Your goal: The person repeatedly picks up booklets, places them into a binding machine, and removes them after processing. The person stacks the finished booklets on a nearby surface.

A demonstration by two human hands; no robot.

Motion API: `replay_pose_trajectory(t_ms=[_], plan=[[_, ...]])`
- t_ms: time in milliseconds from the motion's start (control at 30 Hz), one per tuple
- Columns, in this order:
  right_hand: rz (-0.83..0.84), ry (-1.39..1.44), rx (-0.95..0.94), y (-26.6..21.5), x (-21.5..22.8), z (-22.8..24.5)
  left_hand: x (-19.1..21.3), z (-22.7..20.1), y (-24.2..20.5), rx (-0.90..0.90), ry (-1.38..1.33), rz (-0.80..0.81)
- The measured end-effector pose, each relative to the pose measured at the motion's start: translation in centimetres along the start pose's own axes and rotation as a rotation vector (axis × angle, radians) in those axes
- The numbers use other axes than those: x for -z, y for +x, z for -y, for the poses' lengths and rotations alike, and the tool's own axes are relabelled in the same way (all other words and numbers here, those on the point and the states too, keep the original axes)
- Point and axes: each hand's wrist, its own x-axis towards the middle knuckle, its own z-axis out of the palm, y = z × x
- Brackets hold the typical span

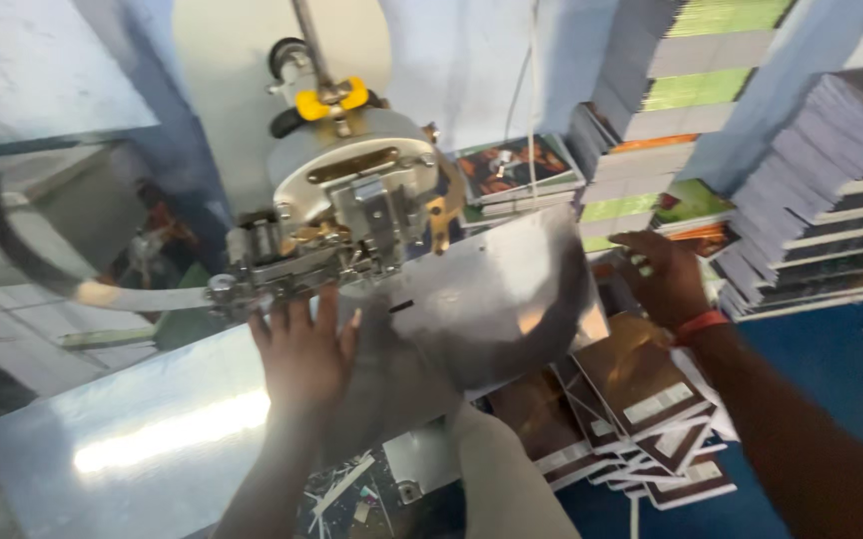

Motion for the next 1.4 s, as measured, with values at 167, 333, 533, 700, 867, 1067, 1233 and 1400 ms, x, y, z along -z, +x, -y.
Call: replay_pose_trajectory(t_ms=[167,333,533,700,867,1067,1233,1400], plan=[[-0.052,-0.075,0.413,2.3,-4.8,14.5,0.5,0.1,0.2,-0.011,-0.078,-0.069],[0.241,-0.225,0.337,1.8,-9.6,23.3,1.1,0.6,-0.2,0.018,-0.108,0.014],[0.106,-0.184,0.405,-2.8,-14.6,28.0,0.9,2.1,-3.3,-0.053,-0.173,-0.031],[0.036,-0.19,0.461,-5.6,-17.3,29.0,1.0,3.9,-7.0,-0.087,-0.231,-0.032],[0.113,-0.186,0.479,-8.3,-19.3,30.9,2.2,7.0,-11.8,-0.116,-0.228,0.072],[0.105,-0.122,0.604,-10.0,-22.4,35.6,4.8,12.1,-15.3,0.073,-0.148,0.026],[0.206,0.037,0.787,-13.1,-24.5,42.6,8.3,19.1,-21.4,0.426,-0.136,-0.055],[0.277,0.261,0.846,-16.3,-25.7,48.2,11.0,27.2,-30.8,0.866,-0.278,-0.285]])
